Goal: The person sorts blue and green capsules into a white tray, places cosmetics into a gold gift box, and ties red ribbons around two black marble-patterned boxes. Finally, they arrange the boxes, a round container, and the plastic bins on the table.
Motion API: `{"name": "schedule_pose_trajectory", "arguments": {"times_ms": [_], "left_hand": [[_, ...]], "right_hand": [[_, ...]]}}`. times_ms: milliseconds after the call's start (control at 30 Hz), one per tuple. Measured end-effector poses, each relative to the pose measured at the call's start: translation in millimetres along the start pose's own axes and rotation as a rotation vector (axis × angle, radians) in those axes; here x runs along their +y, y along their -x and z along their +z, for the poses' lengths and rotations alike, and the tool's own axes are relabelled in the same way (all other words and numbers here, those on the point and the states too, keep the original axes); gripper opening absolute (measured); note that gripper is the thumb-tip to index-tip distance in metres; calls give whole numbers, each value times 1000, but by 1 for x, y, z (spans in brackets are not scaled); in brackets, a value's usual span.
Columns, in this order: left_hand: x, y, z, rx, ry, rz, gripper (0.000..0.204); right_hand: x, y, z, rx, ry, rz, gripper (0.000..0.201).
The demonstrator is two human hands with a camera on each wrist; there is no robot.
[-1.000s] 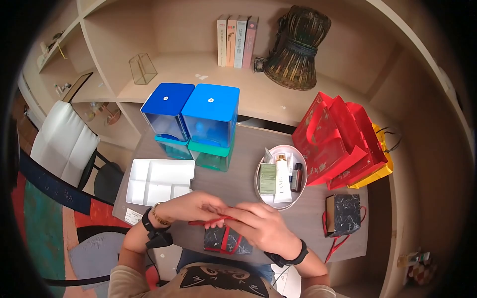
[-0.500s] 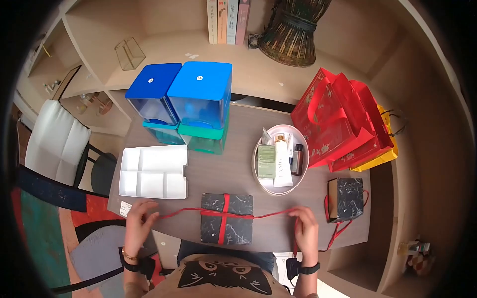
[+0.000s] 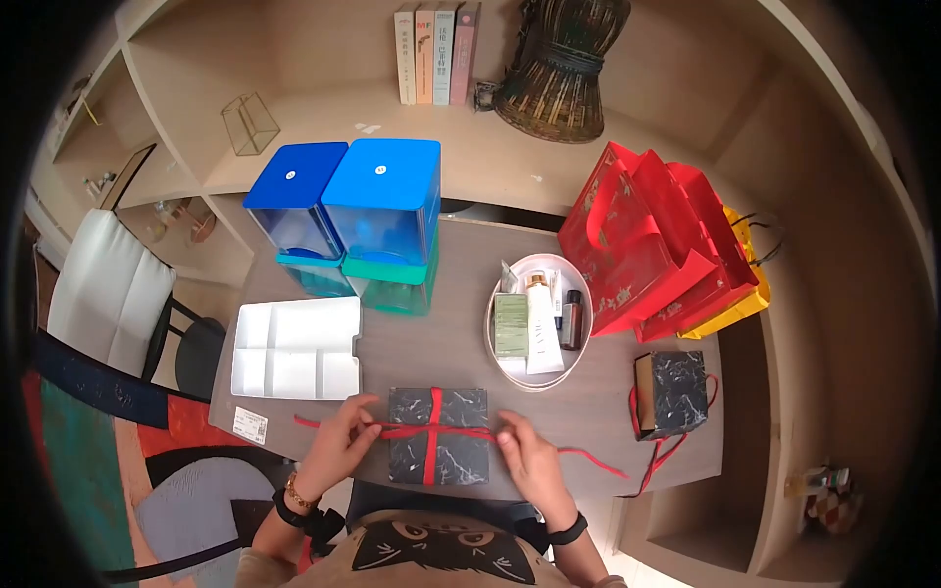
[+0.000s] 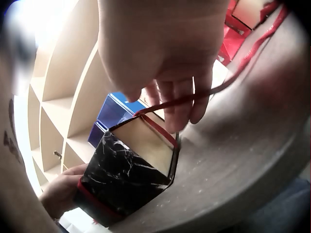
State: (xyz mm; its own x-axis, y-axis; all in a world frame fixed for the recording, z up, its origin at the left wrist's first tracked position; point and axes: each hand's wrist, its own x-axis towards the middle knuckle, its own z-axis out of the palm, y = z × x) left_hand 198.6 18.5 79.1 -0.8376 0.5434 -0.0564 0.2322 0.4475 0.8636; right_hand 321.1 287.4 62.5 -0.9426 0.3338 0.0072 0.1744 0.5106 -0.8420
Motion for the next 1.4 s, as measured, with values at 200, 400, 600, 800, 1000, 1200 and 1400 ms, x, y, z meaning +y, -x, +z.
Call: {"name": "schedule_pose_trajectory", "arguments": {"times_ms": [200, 400, 600, 800, 1000, 1200, 1400], "left_hand": [[-10, -6, -30, -298, 200, 103, 14], [17, -18, -35, -66, -461, 335, 5], [16, -49, 0, 283, -533, 436, 18], [24, -48, 18, 158, -302, 461, 36], [33, -38, 30, 73, -372, 494, 44], [35, -40, 34, 93, -227, 388, 39], [28, -39, 30, 61, -173, 415, 25]], "right_hand": [[14, -7, -20, -195, 42, 186, 14], [11, -29, -45, -998, -476, 173, 27], [-41, -37, -1, -562, -558, 152, 48], [-52, -27, 19, -96, 229, -202, 27], [-42, -27, 30, -45, 178, -358, 30], [-40, -33, 16, -244, 171, -511, 27], [-43, -34, 16, -193, 105, -464, 14]]}}
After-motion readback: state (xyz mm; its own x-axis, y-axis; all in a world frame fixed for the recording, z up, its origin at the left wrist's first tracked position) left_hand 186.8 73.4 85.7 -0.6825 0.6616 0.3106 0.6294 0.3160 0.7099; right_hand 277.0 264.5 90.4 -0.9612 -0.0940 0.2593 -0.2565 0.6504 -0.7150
